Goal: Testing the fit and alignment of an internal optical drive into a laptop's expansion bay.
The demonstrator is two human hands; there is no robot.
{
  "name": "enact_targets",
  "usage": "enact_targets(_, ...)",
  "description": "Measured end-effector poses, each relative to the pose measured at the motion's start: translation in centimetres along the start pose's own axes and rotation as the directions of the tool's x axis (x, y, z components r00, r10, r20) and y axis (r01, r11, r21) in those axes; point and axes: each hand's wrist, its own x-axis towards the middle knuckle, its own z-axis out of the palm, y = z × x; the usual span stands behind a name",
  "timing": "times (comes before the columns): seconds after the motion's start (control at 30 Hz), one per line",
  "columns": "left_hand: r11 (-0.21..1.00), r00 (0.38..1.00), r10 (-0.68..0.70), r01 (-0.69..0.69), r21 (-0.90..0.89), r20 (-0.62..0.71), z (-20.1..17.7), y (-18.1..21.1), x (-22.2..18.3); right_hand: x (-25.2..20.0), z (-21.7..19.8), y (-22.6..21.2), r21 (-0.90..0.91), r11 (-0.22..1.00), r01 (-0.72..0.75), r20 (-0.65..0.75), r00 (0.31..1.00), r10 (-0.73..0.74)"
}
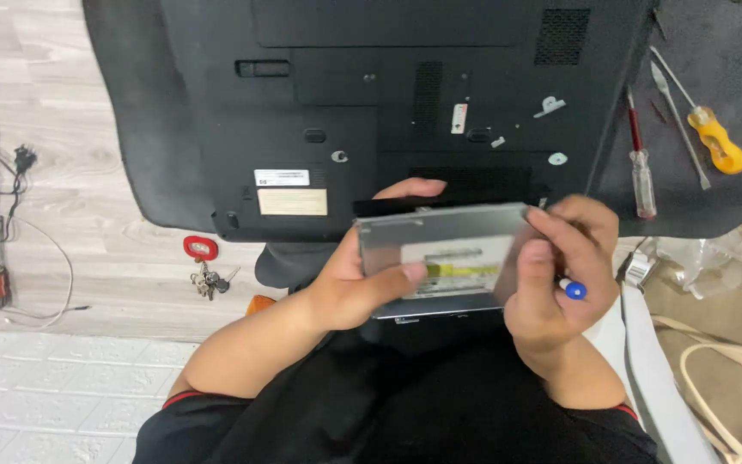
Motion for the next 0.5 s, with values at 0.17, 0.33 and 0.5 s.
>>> enact_targets(0.17,0.964,0.989,-0.121,0.097,-0.246,-0.085,-0.8,-0.8,0.5,0.0,-0.7,1.0,0.178,0.984,-0.023,-0.017,1.0,0.026)
enact_targets(0.33,0.943,0.982,-0.148,0.104,-0.315,-0.12,-1.5,0.5,1.4,1.6,-1.7,0.7,0.229,0.971,-0.062,0.082,0.996,0.044)
enact_targets(0.5,0.958,0.971,-0.089,0.021,-0.287,-0.224,-2.6,-0.3,1.2,2.7,-2.5,0.0,0.129,0.979,-0.157,0.332,0.937,0.106)
